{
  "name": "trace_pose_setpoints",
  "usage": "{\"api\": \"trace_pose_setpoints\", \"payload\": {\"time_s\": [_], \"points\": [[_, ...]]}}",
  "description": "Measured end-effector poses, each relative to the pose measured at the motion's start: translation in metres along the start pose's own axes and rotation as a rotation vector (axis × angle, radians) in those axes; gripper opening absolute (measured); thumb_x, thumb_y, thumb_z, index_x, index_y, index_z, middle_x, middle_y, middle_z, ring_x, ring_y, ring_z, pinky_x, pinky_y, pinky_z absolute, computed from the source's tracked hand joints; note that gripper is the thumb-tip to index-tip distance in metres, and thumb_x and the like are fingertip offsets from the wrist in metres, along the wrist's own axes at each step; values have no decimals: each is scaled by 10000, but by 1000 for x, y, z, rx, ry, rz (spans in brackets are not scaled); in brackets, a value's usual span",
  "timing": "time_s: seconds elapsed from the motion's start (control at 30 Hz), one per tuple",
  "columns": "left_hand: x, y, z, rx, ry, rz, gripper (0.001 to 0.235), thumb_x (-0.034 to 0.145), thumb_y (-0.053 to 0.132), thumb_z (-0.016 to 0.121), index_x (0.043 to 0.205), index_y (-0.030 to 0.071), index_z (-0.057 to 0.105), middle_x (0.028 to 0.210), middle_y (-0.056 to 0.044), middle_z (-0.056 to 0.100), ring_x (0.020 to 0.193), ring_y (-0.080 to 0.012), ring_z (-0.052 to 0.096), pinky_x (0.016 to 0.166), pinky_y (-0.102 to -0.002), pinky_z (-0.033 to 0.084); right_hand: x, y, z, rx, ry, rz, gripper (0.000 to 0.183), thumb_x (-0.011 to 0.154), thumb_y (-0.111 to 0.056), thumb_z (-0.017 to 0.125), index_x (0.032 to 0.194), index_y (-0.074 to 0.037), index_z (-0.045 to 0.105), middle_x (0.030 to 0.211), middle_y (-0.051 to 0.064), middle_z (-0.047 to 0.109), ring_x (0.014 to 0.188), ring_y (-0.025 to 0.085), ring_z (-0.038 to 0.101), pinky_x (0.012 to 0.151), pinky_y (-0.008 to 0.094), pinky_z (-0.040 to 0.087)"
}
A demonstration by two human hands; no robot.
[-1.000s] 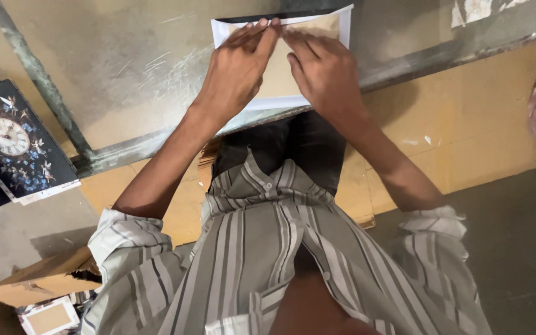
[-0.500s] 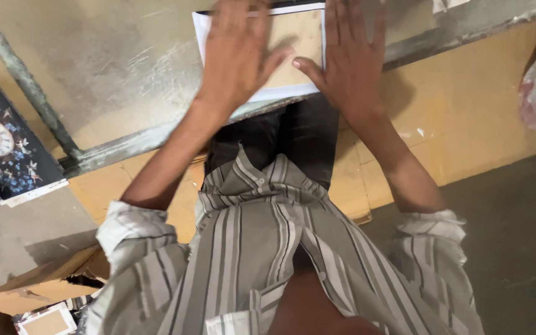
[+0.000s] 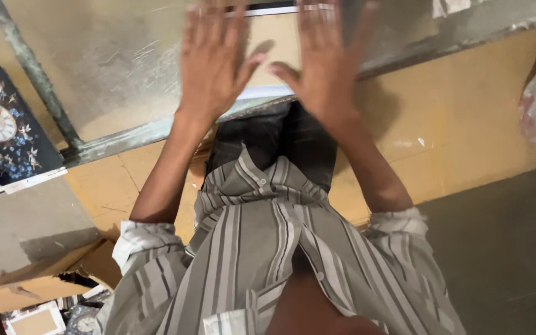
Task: The person sits on the floor and repeatedly picks up a white card and a brown card, aligns them, and presses them together. They place the assembled pair on a stack to the left and continue the process with additional cards.
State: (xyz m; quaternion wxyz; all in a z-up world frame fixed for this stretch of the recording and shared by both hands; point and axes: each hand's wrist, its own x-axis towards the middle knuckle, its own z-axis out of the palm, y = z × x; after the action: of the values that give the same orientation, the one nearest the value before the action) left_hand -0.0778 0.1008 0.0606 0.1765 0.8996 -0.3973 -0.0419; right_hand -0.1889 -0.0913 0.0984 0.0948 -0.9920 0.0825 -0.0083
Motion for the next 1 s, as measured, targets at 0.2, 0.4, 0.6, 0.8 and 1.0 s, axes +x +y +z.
{"api": "trace_pose_setpoints", "payload": {"time_s": [0.2, 0.4, 0.6, 0.8, 1.0], "points": [[2, 2, -18, 60, -2, -9, 824, 1106, 614, 487, 1539, -78, 372, 1601, -268, 435, 1443, -443, 406, 1164, -584, 303, -8, 23, -15, -23, 1, 134, 1083, 1026, -775, 430, 1606, 135, 337, 1700, 235, 310, 1601, 403, 116, 1189, 755, -60], [11, -2, -4, 12, 148, 34, 687, 1129, 467, 560, 1475, -115, 449, 1337, -312, 577, 1257, -446, 548, 1086, -569, 412, -17, 12, -14, 46, -126, 295, 1098, 931, -803, 523, 1572, 74, 362, 1710, 246, 192, 1599, 417, 43, 1191, 777, -12], [68, -2, 0, 79, 236, 115, 347, 1041, 351, 616, 955, 16, 652, 848, -214, 664, 794, -399, 631, 841, -513, 504, 1, -28, 23, 189, 47, 306, 1482, 592, -825, 767, 1583, 43, 88, 1663, 270, 25, 1554, 451, 20, 1162, 768, 41], [47, -28, -43, -438, -297, 134, 528, 1115, 319, 617, 777, -86, 605, 646, -218, 495, 601, -326, 496, 651, -426, 449, -45, -11, 52, 946, 478, 169, 1364, 806, -477, 928, 1621, -22, -67, 1666, 226, 145, 1528, 373, 300, 1252, 530, 318], [15, -28, -74, -1254, -311, 338, 439, 937, 300, 742, 1252, 22, 617, 1085, -36, 681, 922, -125, 609, 816, -285, 516, -67, 26, 20, 1468, -75, 298, 352, 954, -152, 823, 1214, 40, 687, 1010, 44, 742, 834, 63, 635, 716, 237, 505]]}}
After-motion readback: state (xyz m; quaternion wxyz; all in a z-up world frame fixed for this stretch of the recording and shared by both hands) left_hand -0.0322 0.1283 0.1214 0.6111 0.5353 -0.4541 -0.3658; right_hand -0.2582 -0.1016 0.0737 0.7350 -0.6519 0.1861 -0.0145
